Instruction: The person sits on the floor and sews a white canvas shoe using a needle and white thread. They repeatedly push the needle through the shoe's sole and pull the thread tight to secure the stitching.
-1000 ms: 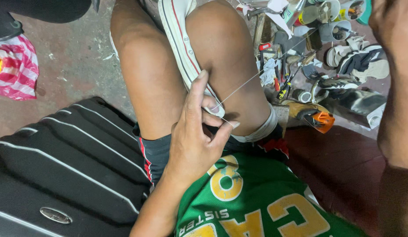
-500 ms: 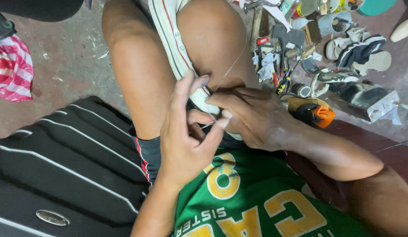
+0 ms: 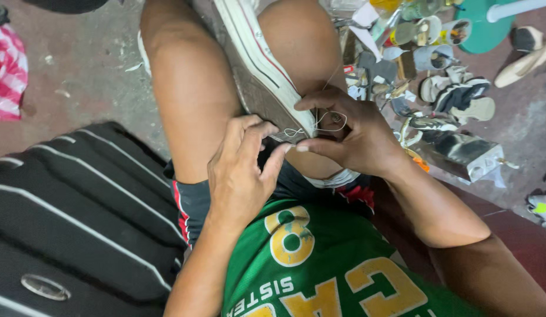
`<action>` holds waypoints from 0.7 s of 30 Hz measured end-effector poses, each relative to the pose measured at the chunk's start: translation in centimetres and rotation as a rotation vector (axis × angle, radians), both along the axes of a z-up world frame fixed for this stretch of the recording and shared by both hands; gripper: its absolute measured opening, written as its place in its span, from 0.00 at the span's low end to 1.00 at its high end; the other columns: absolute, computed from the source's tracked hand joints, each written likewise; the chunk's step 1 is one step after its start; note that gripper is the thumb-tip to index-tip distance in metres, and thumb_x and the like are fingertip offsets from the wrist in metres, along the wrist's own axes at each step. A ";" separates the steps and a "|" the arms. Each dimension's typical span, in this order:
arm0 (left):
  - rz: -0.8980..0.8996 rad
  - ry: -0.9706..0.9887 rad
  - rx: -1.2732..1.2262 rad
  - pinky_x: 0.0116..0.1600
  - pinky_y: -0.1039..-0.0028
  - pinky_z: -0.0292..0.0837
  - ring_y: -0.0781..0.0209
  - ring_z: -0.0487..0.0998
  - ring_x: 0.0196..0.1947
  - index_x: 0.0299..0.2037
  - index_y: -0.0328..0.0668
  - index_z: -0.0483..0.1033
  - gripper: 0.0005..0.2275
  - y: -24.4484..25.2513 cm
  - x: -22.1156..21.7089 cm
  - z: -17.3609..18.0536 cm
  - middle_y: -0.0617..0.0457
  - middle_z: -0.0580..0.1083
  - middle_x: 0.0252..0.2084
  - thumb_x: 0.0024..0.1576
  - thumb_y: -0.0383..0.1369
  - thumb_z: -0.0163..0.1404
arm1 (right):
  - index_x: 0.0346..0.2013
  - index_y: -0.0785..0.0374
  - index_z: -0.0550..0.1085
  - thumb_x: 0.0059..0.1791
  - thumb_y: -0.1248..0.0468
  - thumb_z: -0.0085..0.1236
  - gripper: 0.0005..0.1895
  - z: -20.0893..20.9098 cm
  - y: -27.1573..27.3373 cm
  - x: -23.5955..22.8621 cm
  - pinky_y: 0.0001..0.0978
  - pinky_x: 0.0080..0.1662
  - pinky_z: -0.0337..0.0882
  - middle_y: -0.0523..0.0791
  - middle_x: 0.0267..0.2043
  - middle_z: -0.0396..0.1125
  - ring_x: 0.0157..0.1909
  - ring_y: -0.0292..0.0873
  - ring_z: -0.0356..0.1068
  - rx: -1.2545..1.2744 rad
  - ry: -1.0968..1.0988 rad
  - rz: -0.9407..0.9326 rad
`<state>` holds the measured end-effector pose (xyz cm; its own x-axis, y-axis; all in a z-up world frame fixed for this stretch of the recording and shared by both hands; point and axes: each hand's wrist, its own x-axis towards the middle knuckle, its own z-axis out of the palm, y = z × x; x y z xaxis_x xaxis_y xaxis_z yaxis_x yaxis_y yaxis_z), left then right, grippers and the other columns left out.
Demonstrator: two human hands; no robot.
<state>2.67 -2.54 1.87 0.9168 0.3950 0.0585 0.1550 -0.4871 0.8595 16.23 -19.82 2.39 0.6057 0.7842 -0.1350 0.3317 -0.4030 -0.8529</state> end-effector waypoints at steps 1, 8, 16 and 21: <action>-0.011 -0.008 -0.002 0.39 0.68 0.75 0.56 0.78 0.35 0.47 0.39 0.74 0.15 -0.1 0.3 -0.2 0.49 0.72 0.47 0.52 0.28 0.65 | 0.55 0.57 0.72 0.41 0.65 0.76 0.30 -0.1 -0.3 0.1 0.24 0.34 0.62 0.39 0.39 0.62 0.29 0.30 0.55 0.002 0.010 -0.019; -0.025 -0.024 -0.021 0.38 0.66 0.74 0.55 0.79 0.33 0.42 0.38 0.76 0.10 0.0 0.7 -0.9 0.49 0.74 0.41 0.54 0.26 0.64 | 0.56 0.55 0.73 0.42 0.67 0.76 0.30 -0.6 -0.7 0.1 0.21 0.33 0.57 0.36 0.34 0.59 0.28 0.29 0.51 -0.008 0.119 -0.065; -0.014 -0.095 0.098 0.45 0.64 0.75 0.49 0.79 0.40 0.42 0.39 0.75 0.08 -0.1 0.3 -0.9 0.49 0.75 0.41 0.57 0.25 0.62 | 0.58 0.56 0.73 0.45 0.69 0.74 0.29 -1.1 -0.3 -0.7 0.21 0.35 0.61 0.37 0.46 0.61 0.35 0.29 0.54 0.056 0.199 -0.069; -0.050 -0.062 -0.007 0.43 0.64 0.74 0.50 0.77 0.37 0.42 0.35 0.69 0.08 -0.3 0.0 -1.1 0.46 0.72 0.38 0.59 0.23 0.57 | 0.59 0.54 0.73 0.43 0.68 0.74 0.31 -0.7 -0.2 -0.8 0.21 0.33 0.59 0.39 0.39 0.62 0.30 0.28 0.53 -0.057 0.170 -0.075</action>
<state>2.70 -2.81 0.77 0.9300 0.3498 0.1128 0.0774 -0.4866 0.8702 15.42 -19.97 1.73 0.6270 0.7257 -0.2831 0.1516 -0.4702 -0.8695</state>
